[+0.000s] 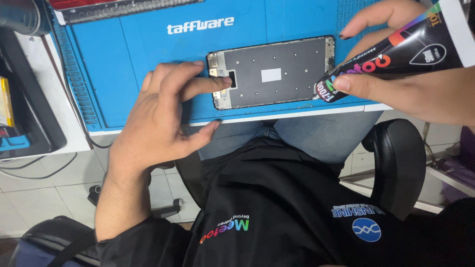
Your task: The person holds a phone mid-frame on a blue repair mat and squeezes multi-purpose adhesive from a tube along its edges, capping and reopening the tube between passes. They use tweezers near the frame, press along its edges by hand, and finally wipe the frame with a tissue.
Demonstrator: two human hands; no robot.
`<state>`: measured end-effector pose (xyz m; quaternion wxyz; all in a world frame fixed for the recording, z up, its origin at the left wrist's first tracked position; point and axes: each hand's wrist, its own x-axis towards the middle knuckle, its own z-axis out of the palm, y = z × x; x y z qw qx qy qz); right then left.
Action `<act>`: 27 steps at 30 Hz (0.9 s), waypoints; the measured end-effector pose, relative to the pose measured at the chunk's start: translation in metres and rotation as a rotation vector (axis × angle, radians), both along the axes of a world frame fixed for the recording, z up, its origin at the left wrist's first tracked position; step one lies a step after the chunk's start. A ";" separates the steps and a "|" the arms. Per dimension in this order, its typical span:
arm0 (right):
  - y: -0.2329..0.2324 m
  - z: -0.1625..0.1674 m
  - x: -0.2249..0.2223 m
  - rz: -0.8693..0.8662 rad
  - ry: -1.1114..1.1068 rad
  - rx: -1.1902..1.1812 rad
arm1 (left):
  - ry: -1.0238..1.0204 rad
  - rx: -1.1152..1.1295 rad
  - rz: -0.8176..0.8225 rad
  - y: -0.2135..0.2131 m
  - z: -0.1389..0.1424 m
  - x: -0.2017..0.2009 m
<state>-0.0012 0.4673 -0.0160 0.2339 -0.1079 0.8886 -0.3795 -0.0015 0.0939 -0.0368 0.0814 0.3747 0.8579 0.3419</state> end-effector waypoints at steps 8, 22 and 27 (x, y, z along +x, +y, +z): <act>0.005 -0.001 0.004 0.034 0.054 0.031 | 0.012 -0.004 0.002 0.000 0.000 0.001; 0.003 0.000 0.008 0.021 0.071 0.017 | 0.014 0.000 0.012 0.000 -0.001 0.003; 0.006 -0.001 0.008 0.024 0.046 0.072 | 0.011 0.006 0.009 -0.001 -0.002 0.002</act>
